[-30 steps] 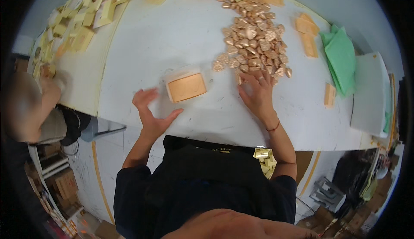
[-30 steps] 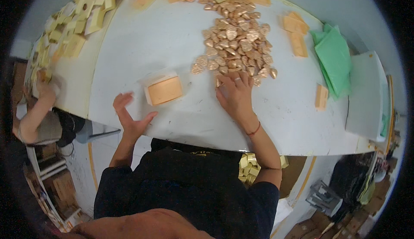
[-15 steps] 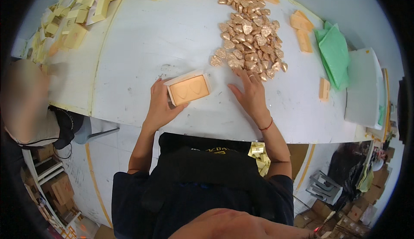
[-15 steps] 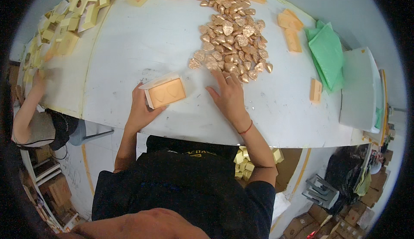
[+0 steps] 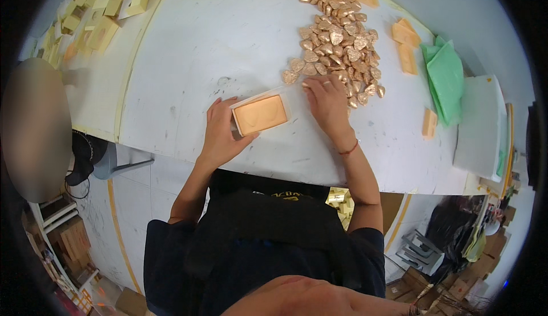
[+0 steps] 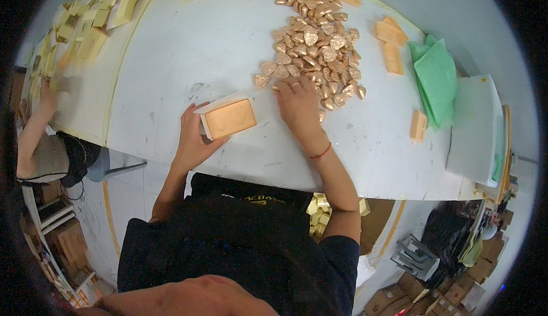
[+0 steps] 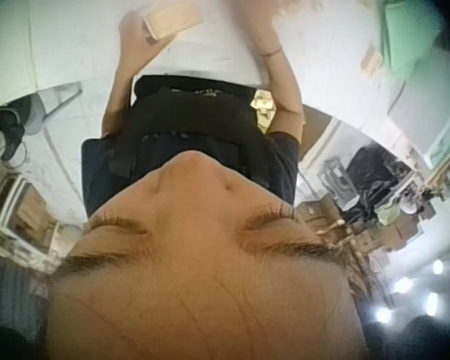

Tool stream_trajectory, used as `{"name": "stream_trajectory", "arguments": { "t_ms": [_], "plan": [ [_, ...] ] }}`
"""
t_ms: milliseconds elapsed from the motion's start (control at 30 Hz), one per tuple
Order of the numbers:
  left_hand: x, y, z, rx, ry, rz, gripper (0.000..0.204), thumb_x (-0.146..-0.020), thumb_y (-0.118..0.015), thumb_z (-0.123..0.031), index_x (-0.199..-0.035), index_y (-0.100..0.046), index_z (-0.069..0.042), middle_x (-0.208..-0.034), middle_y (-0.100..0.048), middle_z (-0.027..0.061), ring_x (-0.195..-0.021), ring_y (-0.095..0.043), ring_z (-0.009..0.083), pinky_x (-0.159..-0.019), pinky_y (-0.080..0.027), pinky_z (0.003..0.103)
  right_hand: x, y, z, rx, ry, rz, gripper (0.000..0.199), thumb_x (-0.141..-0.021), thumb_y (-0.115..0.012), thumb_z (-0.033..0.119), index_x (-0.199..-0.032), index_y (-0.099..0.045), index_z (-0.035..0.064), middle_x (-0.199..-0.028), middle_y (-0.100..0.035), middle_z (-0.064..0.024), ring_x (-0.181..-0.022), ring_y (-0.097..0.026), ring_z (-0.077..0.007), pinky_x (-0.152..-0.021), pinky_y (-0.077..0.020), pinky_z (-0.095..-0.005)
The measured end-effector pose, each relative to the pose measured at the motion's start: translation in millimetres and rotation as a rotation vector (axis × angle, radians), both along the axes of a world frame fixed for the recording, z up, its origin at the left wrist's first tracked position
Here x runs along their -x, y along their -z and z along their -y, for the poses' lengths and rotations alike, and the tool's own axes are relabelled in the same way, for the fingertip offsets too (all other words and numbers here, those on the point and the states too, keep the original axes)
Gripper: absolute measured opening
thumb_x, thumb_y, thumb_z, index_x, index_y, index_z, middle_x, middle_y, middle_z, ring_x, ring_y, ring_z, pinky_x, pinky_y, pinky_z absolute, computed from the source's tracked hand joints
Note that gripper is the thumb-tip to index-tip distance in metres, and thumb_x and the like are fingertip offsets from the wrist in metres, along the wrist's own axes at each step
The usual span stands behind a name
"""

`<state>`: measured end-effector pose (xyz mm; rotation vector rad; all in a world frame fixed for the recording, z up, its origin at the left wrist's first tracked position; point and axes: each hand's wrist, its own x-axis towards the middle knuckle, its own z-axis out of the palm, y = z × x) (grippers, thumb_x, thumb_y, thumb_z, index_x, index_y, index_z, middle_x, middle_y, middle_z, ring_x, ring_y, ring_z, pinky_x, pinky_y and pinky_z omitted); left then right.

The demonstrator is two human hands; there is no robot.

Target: The person repeatedly picks small heart-shaped metallic pieces and places them into small rectangular boxes with two indentations. They close each box after filling it and set it aside on the table. The process continues with multiple boxes throughout the clip.

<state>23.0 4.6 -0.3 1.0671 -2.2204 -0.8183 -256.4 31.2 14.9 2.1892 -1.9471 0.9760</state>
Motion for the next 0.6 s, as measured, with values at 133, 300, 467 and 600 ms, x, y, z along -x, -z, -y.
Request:
{"name": "stream_trajectory", "arguments": {
  "t_ms": [133,300,467,600],
  "plan": [
    [0.2,-3.5,1.0,-0.026,0.005,-0.013,0.073,-0.073,-0.085,-0.023,-0.134,-0.049,-0.004,-0.134,-0.053,0.0156,-0.132,-0.041,0.0355,-0.117,-0.023,0.053,-30.4,-57.2,-36.2,-0.216,-0.01,0.572,0.021,-0.089,-0.065,0.001,-0.11,-0.064,0.0032,-0.1,-0.068,-0.0146,-0.085,-0.064,-0.0348,-0.078,-0.0529,-0.0439],
    [7.3,-13.6,3.8,-0.061,0.111,-0.049,0.076,-0.072,-0.084,-0.021,-0.137,-0.048,-0.007,-0.133,-0.056,0.0126,-0.131,-0.045,0.0311,-0.118,-0.022,0.052,-64.8,-54.1,-22.3,-0.273,-0.424,0.155,0.022,-0.09,-0.065,0.003,-0.112,-0.062,0.0021,-0.096,-0.066,-0.0167,-0.079,-0.065,-0.0347,-0.072,-0.0539,-0.0413],
    [9.5,-11.1,5.9,-0.035,0.138,-0.056,0.08,-0.071,-0.085,-0.021,-0.14,-0.046,-0.008,-0.134,-0.056,0.0129,-0.13,-0.046,0.0317,-0.118,-0.022,0.052,-76.9,-39.0,-9.4,-0.453,-0.351,0.064,0.022,-0.09,-0.065,0.009,-0.111,-0.063,0.0032,-0.098,-0.066,-0.0161,-0.086,-0.065,-0.0353,-0.074,-0.0545,-0.0412],
    [9.4,-11.1,5.5,-0.049,0.119,-0.064,0.081,-0.071,-0.086,-0.021,-0.14,-0.046,-0.008,-0.133,-0.056,0.0122,-0.129,-0.047,0.0313,-0.118,-0.023,0.052,-75.3,-36.0,-15.4,-0.272,-0.311,0.058,0.024,-0.083,-0.067,0.007,-0.107,-0.062,0.0022,-0.097,-0.066,-0.0136,-0.09,-0.065,-0.0316,-0.074,-0.0549,-0.0407]
  ]
}}
